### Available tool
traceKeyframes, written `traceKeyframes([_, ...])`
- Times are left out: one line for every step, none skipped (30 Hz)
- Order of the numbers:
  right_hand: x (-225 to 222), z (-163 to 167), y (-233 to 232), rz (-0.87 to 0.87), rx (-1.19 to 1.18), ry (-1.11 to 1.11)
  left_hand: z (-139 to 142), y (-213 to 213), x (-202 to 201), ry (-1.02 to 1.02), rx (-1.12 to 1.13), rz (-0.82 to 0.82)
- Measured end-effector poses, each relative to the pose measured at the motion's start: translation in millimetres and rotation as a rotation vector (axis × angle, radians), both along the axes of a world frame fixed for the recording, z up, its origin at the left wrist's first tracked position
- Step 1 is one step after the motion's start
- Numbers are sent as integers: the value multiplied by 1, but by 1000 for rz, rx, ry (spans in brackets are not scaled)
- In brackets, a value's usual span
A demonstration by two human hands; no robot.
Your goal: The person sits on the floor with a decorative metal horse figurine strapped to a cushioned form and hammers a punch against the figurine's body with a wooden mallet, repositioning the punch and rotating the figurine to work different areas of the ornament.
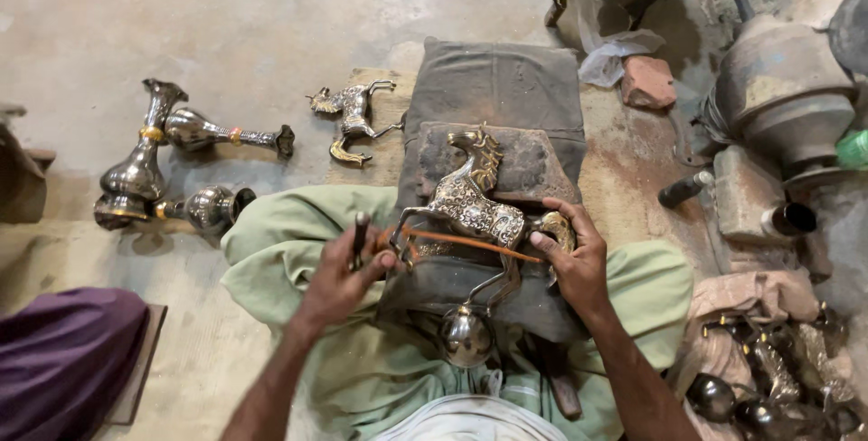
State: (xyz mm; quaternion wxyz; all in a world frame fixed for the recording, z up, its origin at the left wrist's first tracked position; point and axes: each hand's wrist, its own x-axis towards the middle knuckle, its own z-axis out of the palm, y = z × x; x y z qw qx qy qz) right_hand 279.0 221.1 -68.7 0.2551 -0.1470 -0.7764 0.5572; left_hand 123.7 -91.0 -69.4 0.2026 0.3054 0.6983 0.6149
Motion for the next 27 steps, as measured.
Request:
traceKeyframes([1,0,-1,-10,-9,-9,5,2,10,188,-79,42])
traceKeyframes([2,-1,-2,-14,-1,-14,10,4,22,370,-156,84])
traceKeyframes([2,0,-3,-18,8,-15,14,7,31,557,-231,126])
traceKeyframes([3,0,-3,-20,20,-9,18,10,39,518,-254,156])
traceKeyframes([3,0,-4,-20,15,-14,22,13,47,478,-278,191])
traceKeyframes([3,0,-3,-17,10,-17,24,18,55,439,-301,230])
traceKeyframes([3,1,-4,-13,6,-20,26,25,60,471,-286,228])
traceKeyframes([3,1,-3,-16,13,-23,26,34,65,499,-272,230])
traceKeyframes([2,2,-3,-13,21,-29,26,40,70,524,-260,236])
traceKeyframes([2,2,-2,-12,29,-30,25,46,73,445,-233,282])
traceKeyframes([1,3,-1,1,22,-17,23,51,73,370,-203,328])
traceKeyframes([2,3,-1,13,16,-1,21,54,73,296,-171,372])
traceKeyframes([1,3,0,22,9,12,18,53,72,194,-169,417])
traceKeyframes([2,4,0,19,2,-2,16,50,71,86,-169,460])
traceKeyframes([2,3,1,18,-5,-16,13,47,68,-23,-169,503])
traceKeyframes([2,3,2,15,-13,-23,10,42,63,-70,-123,503])
traceKeyframes([2,3,3,17,7,-21,7,38,54,-116,-78,503])
traceKeyframes([2,2,4,19,28,-21,4,33,48,-164,-34,503])
traceKeyframes([1,2,4,25,48,-27,2,28,41,-164,-30,460])
traceKeyframes([1,2,5,41,42,-21,-1,24,32,-165,-26,417])
traceKeyframes([0,1,6,55,39,-8,-3,22,25,-160,-19,372])
traceKeyframes([-1,1,7,68,38,7,-5,21,22,-113,14,351])
traceKeyframes([-2,1,7,67,39,-11,-7,20,20,-68,46,328])
traceKeyframes([-3,2,8,63,41,-27,-8,21,20,-20,79,302])
traceKeyframes([-4,3,7,57,41,-44,-9,21,20,63,-23,323])
traceKeyframes([-4,5,7,61,57,-39,-10,21,24,141,-129,345])
traceKeyframes([-4,6,6,64,74,-30,-12,23,25,222,-233,366])
